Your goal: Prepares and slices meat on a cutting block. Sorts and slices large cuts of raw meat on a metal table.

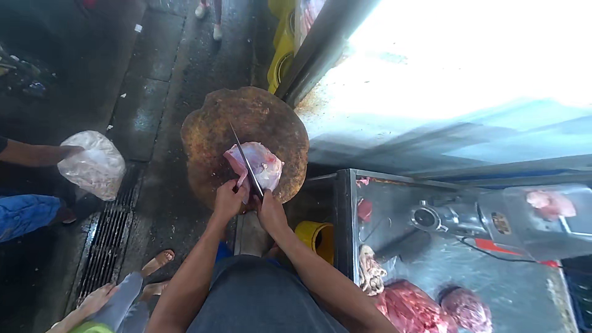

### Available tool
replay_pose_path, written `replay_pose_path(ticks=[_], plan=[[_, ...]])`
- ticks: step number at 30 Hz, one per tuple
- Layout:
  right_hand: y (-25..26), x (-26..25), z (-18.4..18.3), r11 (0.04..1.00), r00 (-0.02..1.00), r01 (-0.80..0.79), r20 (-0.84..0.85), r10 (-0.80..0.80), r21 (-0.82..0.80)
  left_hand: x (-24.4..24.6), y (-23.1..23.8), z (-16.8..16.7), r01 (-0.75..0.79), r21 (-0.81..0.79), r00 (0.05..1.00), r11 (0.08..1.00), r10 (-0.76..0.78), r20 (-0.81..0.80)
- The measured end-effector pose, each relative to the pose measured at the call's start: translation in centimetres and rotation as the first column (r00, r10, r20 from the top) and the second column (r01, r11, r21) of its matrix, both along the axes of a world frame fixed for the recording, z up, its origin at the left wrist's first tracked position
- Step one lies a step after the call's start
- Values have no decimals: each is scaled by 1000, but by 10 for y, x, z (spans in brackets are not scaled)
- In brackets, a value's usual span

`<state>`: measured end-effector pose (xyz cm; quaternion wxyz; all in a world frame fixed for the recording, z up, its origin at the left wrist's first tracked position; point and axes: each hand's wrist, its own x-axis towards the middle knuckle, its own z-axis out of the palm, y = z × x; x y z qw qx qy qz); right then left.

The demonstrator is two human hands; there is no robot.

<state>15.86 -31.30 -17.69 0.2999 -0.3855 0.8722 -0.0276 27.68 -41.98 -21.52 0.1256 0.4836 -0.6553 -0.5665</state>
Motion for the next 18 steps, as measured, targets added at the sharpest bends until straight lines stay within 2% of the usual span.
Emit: replay_pose_path(ticks=[5, 12, 18], plan=[[6, 3, -1, 1000, 1000, -21, -11, 21, -22, 0, 3, 4, -8, -14, 1000, 1000, 8, 0], [6, 0, -14, 999, 1000, 7, 16, -8, 33, -2, 4, 4, 21, -23, 999, 1000, -20, 45], [31, -7, -34, 991, 998, 52, 29, -56, 124, -14, 14, 11, -71, -65, 990, 995, 78, 118]])
